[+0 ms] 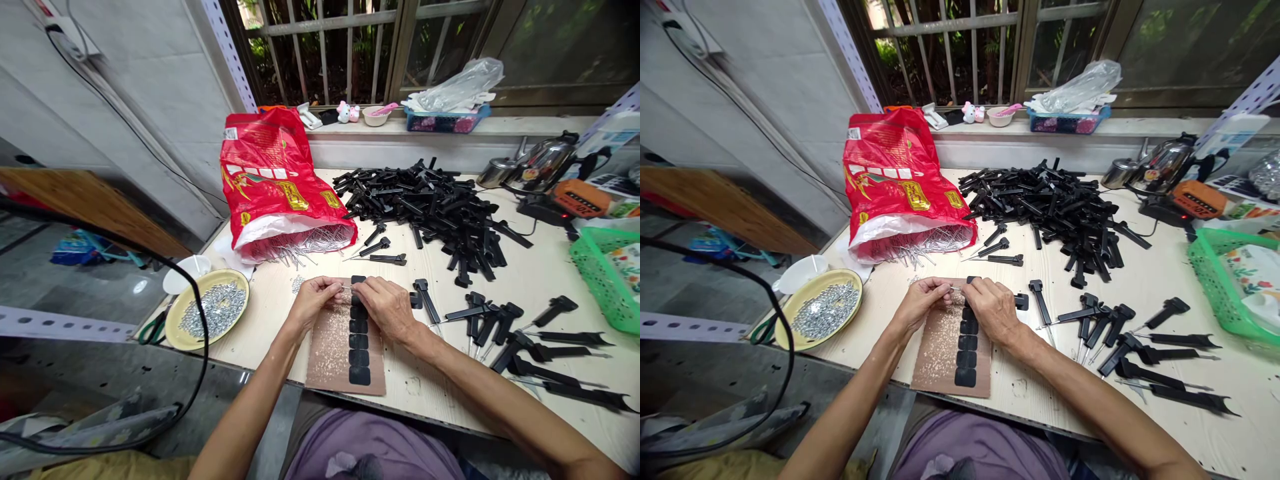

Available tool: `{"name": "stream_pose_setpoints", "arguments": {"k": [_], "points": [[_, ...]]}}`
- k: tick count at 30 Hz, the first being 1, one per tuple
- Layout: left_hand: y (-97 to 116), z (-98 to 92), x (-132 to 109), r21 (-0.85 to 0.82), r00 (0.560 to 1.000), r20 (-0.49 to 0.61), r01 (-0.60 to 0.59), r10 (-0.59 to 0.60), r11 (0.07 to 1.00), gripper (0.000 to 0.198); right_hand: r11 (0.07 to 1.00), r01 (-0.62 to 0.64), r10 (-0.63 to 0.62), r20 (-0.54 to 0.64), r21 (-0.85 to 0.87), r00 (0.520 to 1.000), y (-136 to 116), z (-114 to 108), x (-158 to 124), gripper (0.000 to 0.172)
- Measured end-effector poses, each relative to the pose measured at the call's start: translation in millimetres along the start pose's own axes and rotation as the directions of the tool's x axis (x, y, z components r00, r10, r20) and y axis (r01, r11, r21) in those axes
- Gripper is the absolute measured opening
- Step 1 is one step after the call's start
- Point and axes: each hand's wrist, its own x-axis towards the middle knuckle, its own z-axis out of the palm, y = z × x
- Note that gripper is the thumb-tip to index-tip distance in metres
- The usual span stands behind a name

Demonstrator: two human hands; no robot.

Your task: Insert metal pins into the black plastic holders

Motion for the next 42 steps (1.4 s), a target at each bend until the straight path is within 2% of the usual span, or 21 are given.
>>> {"name": "stream_pose_setpoints", "arguments": {"k": [3,8,14,17,20,24,28,34,39,42], "points": [[-2.6,0.3,-1.3,0.064,0.998,-0.034,-0.048,0.050,0.997,0.029,0.997,-0.039,0.037,0.040,0.059,0.999,-0.2,-2.1,1.9,0.024],[-5.1,0.0,-1.9,0.183,0.991,-0.072,-0.101,0.116,0.978,0.031,0.960,-0.172,0.144,0.138,0.220,0.980,0.9,-3.2,3.1,0.024],[-7.5,0.6,-0.8,0.238,0.986,-0.056,-0.137,0.154,0.962,0.028,0.993,-0.095,0.089,0.089,0.069,0.992,-0.2,-3.2,1.2,0.024],[-7.9,1.7,-1.8,0.283,0.979,-0.073,-0.161,0.189,0.946,0.026,0.989,-0.100,0.090,0.096,0.108,0.991,0.6,-1.8,-1.1,0.025],[-4.9,2.7,-3.2,0.251,0.987,-0.057,-0.128,0.147,0.959,0.026,0.976,-0.112,0.095,0.096,0.189,0.991,2.1,0.8,-3.1,0.022],[-1.1,1.6,-4.4,0.175,0.998,-0.035,-0.054,0.061,0.983,0.028,0.988,-0.075,0.062,0.097,0.137,0.993,3.0,3.2,-3.6,0.026],[-2.5,-1.7,-4.1,0.160,0.999,-0.032,-0.023,0.028,0.987,0.030,0.969,-0.102,0.072,0.140,0.223,0.987,2.8,3.9,-2.5,0.025],[-1.8,-3.1,-4.5,0.126,1.000,-0.022,-0.019,0.022,0.992,0.031,0.978,-0.090,0.062,0.150,0.188,0.987,1.1,5.8,-4.0,0.028],[2.6,-1.9,-4.8,0.141,0.999,-0.028,-0.020,0.024,0.990,0.031,0.936,-0.141,0.092,0.164,0.323,0.982,0.2,6.4,-3.5,0.022],[2.5,-2.3,-4.6,0.144,1.000,-0.003,-0.007,0.008,0.990,0.033,0.967,-0.111,0.084,0.125,0.231,0.989,-0.4,5.3,-1.6,0.022]]}}
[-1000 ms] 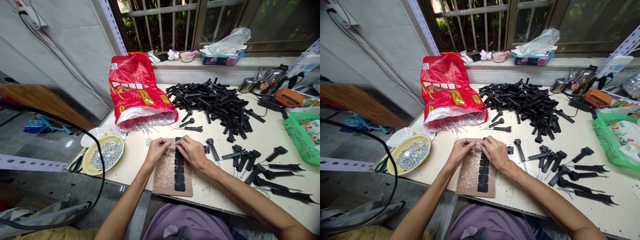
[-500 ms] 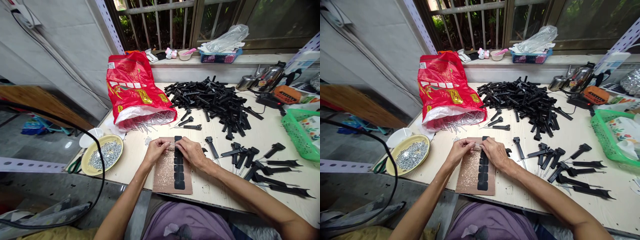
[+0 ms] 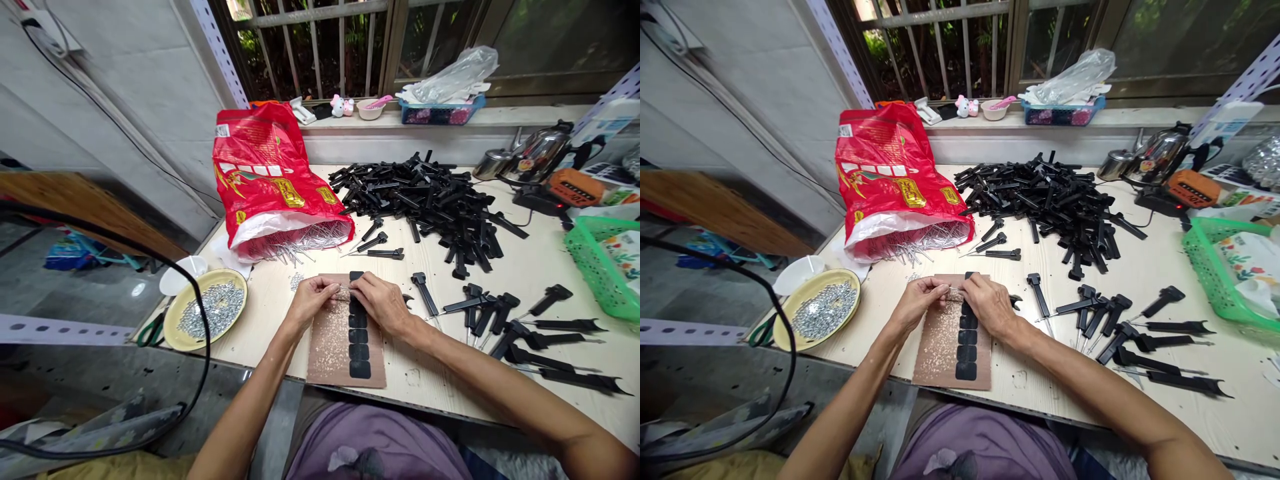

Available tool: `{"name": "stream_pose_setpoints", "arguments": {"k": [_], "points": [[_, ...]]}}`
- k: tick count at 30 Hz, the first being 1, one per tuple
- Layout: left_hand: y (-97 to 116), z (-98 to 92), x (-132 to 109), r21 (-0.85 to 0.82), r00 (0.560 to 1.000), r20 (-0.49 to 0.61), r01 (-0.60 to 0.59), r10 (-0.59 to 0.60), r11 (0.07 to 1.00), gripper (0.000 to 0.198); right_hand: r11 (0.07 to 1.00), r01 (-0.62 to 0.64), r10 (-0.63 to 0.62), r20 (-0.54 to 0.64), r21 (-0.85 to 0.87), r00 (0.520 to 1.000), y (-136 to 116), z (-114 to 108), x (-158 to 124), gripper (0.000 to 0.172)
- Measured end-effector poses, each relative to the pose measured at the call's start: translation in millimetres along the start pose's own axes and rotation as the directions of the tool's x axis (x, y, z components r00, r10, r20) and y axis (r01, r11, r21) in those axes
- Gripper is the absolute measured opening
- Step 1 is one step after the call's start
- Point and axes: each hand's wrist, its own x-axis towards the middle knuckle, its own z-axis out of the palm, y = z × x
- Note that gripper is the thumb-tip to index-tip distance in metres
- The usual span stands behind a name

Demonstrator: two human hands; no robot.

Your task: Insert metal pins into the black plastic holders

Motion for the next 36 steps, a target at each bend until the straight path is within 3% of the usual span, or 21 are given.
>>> {"name": "stream_pose_setpoints", "arguments": {"k": [3,7,15,17,20,22,24,26,28,29,32,33,35,36], "points": [[-1.8,-1.0,0.6,0.014,1.000,-0.002,0.003,-0.003,1.000,0.034,0.998,0.000,0.002,0.021,-0.070,1.000,0.2,-0.1,1.5,0.026],[-4.3,-3.0,1.4,0.024,1.000,0.016,0.013,-0.013,1.000,0.033,0.998,-0.047,0.044,0.083,0.044,0.996,0.9,1.2,1.5,0.025],[-11.6,2.1,3.0,0.001,0.996,0.056,0.063,-0.063,0.998,0.036,0.992,-0.040,0.032,0.066,0.123,0.997,11.1,-4.5,-3.7,0.022],[-13.6,3.4,2.6,0.064,1.000,0.002,0.022,-0.022,0.998,0.045,0.996,-0.040,0.035,0.051,0.082,0.998,25.0,-8.0,1.6,0.024],[-19.7,2.4,0.8,0.227,0.980,-0.133,-0.117,0.149,0.967,0.049,0.999,-0.016,0.016,0.007,-0.042,1.000,46.0,-8.0,6.7,0.026],[-25.7,1.1,-1.4,0.368,0.940,-0.180,-0.209,0.290,0.906,0.043,0.996,0.041,-0.041,0.004,-0.074,0.999,51.9,-2.7,-0.6,0.025],[-31.6,0.6,-4.1,0.473,0.908,-0.162,-0.272,0.387,0.838,0.039,0.984,0.177,-0.175,0.046,-0.034,0.983,49.5,4.3,-16.5,0.027],[-35.8,0.7,-6.3,0.513,0.897,-0.136,-0.300,0.420,0.805,0.038,0.919,0.391,-0.393,0.122,0.036,0.911,44.3,8.9,-31.9,0.029],[-37.9,0.8,-7.4,0.528,0.898,-0.125,-0.299,0.421,0.795,0.039,0.860,0.504,-0.510,0.163,0.076,0.845,43.0,8.7,-36.1,0.029],[-38.4,0.7,-7.6,0.543,0.899,-0.121,-0.295,0.421,0.786,0.039,0.875,0.479,-0.484,0.152,0.066,0.862,44.6,7.1,-33.1,0.028],[-39.1,0.1,-7.3,0.601,0.898,-0.098,-0.290,0.429,0.745,0.039,0.975,0.220,-0.219,0.056,-0.009,0.974,51.9,1.1,-18.2,0.028],[-39.4,-0.1,-7.1,0.613,0.898,-0.094,-0.288,0.430,0.736,0.039,0.980,0.199,-0.198,0.058,-0.014,0.978,52.8,-0.2,-16.3,0.027],[-40.2,-0.3,-6.7,0.621,0.898,-0.099,-0.281,0.429,0.731,0.038,0.941,0.332,-0.337,0.148,0.058,0.930,50.6,-1.5,-20.1,0.032],[-40.6,-0.3,-6.5,0.621,0.898,-0.103,-0.279,0.429,0.733,0.038,0.880,0.460,-0.475,0.210,0.120,0.854,48.5,-2.1,-23.9,0.032]]}}
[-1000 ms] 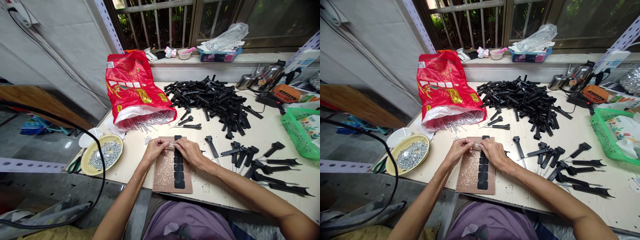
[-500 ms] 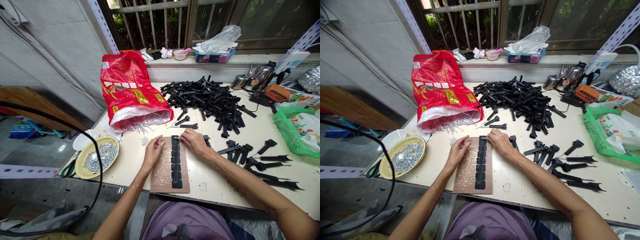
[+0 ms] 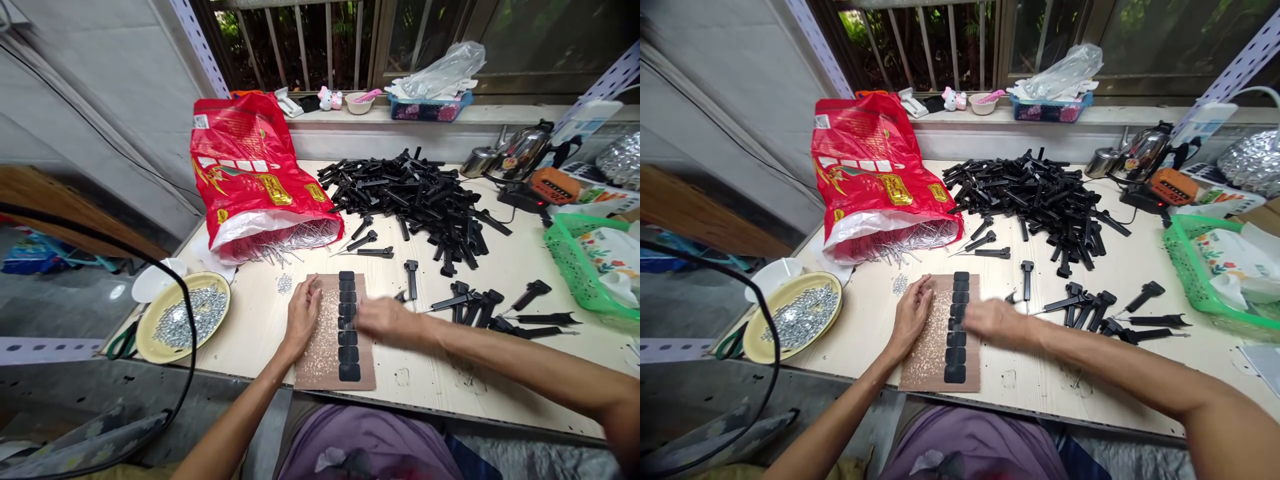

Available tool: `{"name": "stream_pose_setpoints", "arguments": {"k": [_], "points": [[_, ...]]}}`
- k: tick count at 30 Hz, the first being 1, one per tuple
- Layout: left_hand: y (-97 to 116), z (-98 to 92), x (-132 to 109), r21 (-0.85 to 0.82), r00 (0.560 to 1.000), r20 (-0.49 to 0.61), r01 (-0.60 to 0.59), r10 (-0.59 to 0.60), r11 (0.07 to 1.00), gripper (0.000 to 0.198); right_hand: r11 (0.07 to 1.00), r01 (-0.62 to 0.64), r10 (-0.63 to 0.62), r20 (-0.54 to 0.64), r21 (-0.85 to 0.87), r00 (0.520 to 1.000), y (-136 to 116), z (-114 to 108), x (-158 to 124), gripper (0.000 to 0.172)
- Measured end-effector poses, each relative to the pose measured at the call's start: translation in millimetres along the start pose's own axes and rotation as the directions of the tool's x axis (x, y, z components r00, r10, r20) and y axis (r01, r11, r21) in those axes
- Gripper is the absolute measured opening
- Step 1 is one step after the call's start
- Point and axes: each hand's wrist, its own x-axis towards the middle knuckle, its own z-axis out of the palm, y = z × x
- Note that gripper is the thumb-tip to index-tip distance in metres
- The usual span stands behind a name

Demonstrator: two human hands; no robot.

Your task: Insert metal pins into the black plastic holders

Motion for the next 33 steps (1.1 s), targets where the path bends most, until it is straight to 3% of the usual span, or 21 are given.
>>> {"name": "stream_pose_setpoints", "arguments": {"k": [1,2,4,6,7,10,12,15,20,23,28,30,33], "points": [[-0.3,0.3,0.0,-0.004,1.000,-0.002,0.002,-0.002,1.000,0.038,0.994,0.102,-0.104,0.053,0.030,0.993,-3.1,-0.1,-2.0,0.032],[-0.5,0.6,0.1,-0.008,1.000,-0.005,0.002,-0.002,1.000,0.038,0.992,0.121,-0.124,0.068,0.045,0.990,-4.5,-1.0,-2.7,0.032],[-0.6,1.2,0.4,-0.016,1.000,-0.013,0.001,-0.001,1.000,0.037,0.999,-0.036,0.037,-0.008,0.026,0.999,-0.9,-5.5,0.3,0.033],[-0.6,1.6,0.7,-0.011,1.000,-0.014,-0.006,0.006,1.000,0.036,0.978,-0.206,0.202,-0.114,-0.024,0.973,6.9,-10.4,6.4,0.030],[-0.6,1.9,0.9,-0.002,1.000,-0.013,-0.009,0.009,1.000,0.035,0.983,-0.182,0.178,-0.109,-0.028,0.978,9.9,-11.6,8.7,0.030],[-1.0,2.7,1.3,0.037,1.000,-0.009,-0.011,0.012,0.999,0.035,0.995,0.100,-0.100,0.036,0.005,0.994,11.9,-8.9,9.2,0.028],[-1.5,3.3,1.4,0.056,1.000,-0.009,-0.017,0.018,0.998,0.034,0.998,0.066,-0.066,0.012,-0.004,0.998,11.0,-4.6,6.7,0.027],[-2.3,4.0,1.6,0.072,0.999,-0.006,-0.038,0.039,0.997,0.033,0.987,-0.156,0.152,-0.112,-0.028,0.982,12.4,-0.2,4.8,0.030],[-2.9,4.7,2.1,0.092,0.999,-0.012,-0.046,0.047,0.995,0.032,0.997,-0.054,0.050,-0.072,-0.054,0.996,6.8,2.5,3.7,0.023],[-2.4,4.7,1.9,0.094,0.998,-0.017,-0.053,0.055,0.994,0.032,0.995,-0.085,0.080,-0.098,-0.044,0.992,-10.1,6.8,-3.0,0.024],[0.5,4.0,0.9,0.085,0.997,-0.016,-0.072,0.074,0.994,0.032,0.993,0.097,-0.097,-0.003,0.072,0.995,-32.2,9.9,-19.7,0.018],[1.5,4.2,1.2,0.105,0.997,-0.023,-0.070,0.072,0.992,0.032,0.996,-0.023,0.028,-0.061,0.087,0.998,-24.6,4.9,-18.6,0.018],[1.7,5.3,2.0,0.131,0.996,-0.025,-0.081,0.085,0.988,0.033,0.959,-0.270,0.281,-0.176,0.084,0.943,-8.4,-2.5,-8.2,0.023]]}}
